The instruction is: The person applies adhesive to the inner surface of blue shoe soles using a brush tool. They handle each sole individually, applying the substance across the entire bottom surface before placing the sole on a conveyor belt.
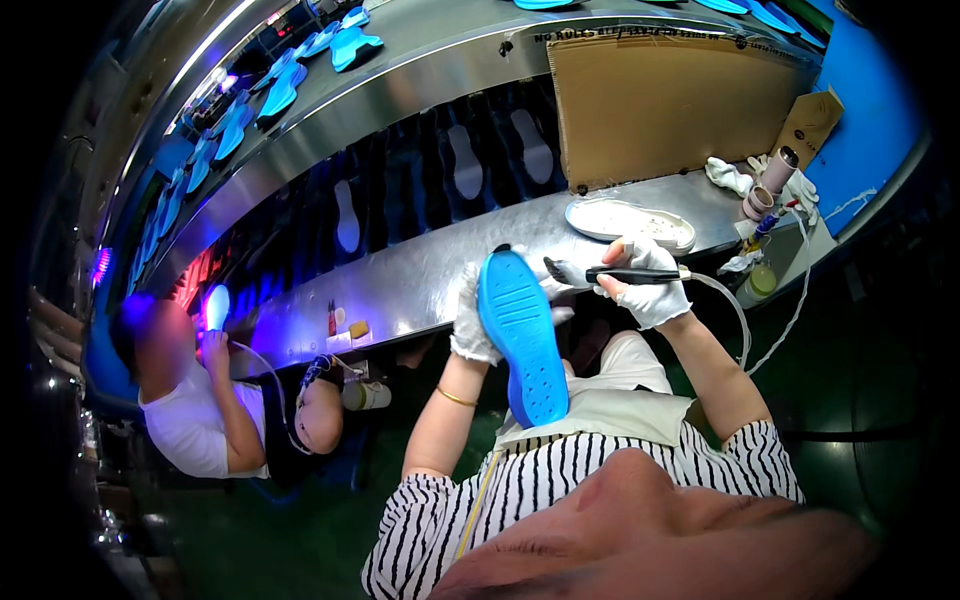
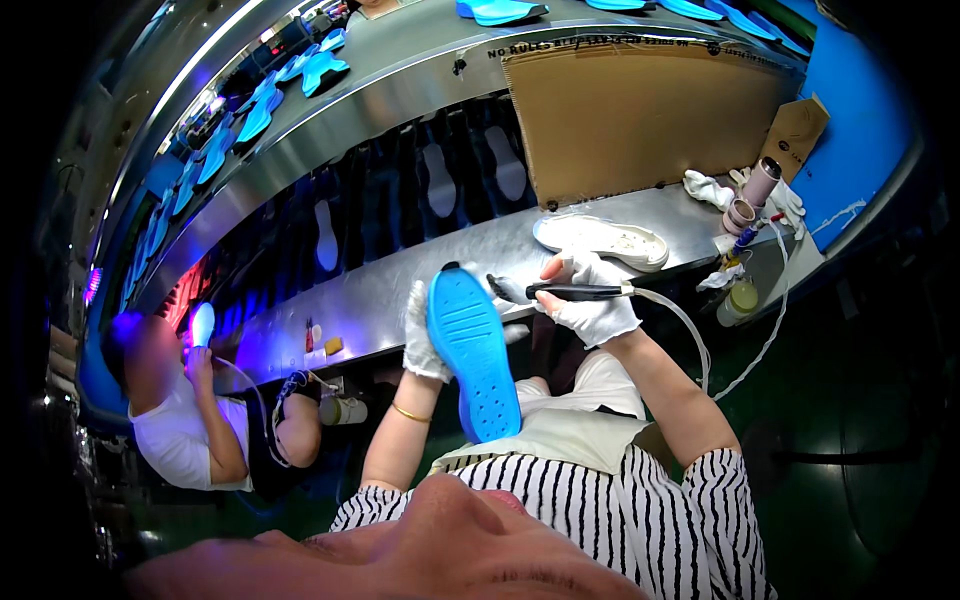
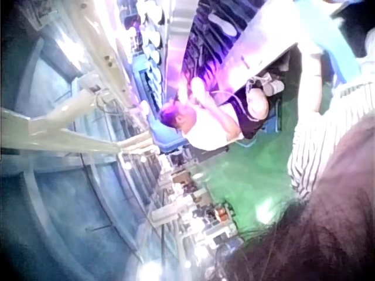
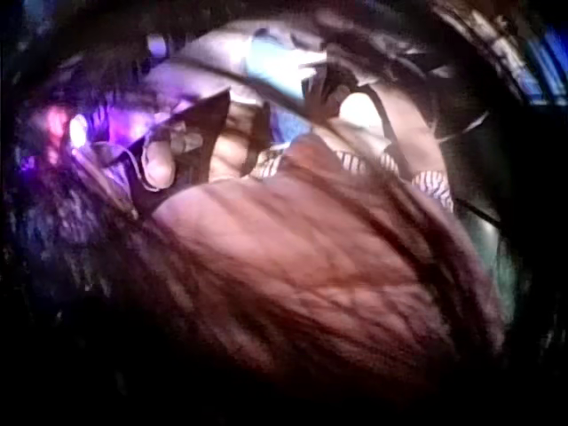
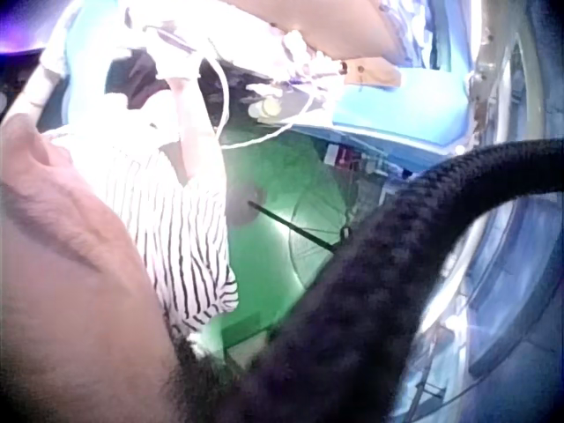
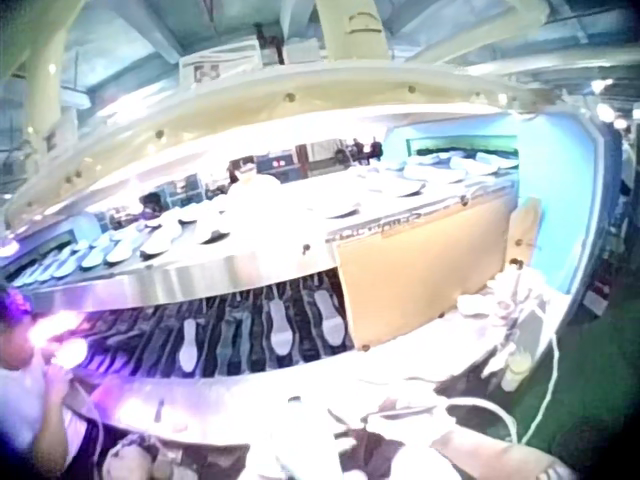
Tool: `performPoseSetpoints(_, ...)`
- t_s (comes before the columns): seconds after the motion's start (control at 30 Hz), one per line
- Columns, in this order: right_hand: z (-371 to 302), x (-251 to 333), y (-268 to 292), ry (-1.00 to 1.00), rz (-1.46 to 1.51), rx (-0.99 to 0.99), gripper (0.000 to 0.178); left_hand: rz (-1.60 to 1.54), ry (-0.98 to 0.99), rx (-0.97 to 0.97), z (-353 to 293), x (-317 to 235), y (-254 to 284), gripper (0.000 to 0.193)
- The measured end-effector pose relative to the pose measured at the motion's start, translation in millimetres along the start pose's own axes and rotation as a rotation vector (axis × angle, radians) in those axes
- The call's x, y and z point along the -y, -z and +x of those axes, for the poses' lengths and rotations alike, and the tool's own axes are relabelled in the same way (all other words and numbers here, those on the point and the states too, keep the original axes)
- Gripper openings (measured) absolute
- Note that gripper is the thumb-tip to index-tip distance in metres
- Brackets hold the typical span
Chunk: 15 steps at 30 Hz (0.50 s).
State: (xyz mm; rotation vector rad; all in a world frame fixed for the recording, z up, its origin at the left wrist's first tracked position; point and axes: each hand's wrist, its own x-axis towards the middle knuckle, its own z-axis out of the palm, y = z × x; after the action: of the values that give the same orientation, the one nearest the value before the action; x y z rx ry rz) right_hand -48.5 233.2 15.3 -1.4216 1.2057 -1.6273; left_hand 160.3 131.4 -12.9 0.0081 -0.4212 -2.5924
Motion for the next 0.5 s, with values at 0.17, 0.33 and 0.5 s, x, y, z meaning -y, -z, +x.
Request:
performPoseSetpoints(0.17, 12.8, -5.5, -25.8, 0.047, -0.119, 0.037, 0.017, 0.104, 0.029, -0.094, -5.4, 13.4, -1.6, 0.093)
performPoseSetpoints(0.33, 25.8, -23.3, -37.8, 0.227, -0.019, -0.149, 0.017, 0.332, -0.235, -0.241, 16.9, 37.8, -12.7, 0.081)
performPoseSetpoints(0.5, 8.2, -5.5, -49.4, 0.206, 0.088, 0.014, 0.020, 0.132, -0.237, -0.172, 22.3, 42.0, 1.8, 0.071)
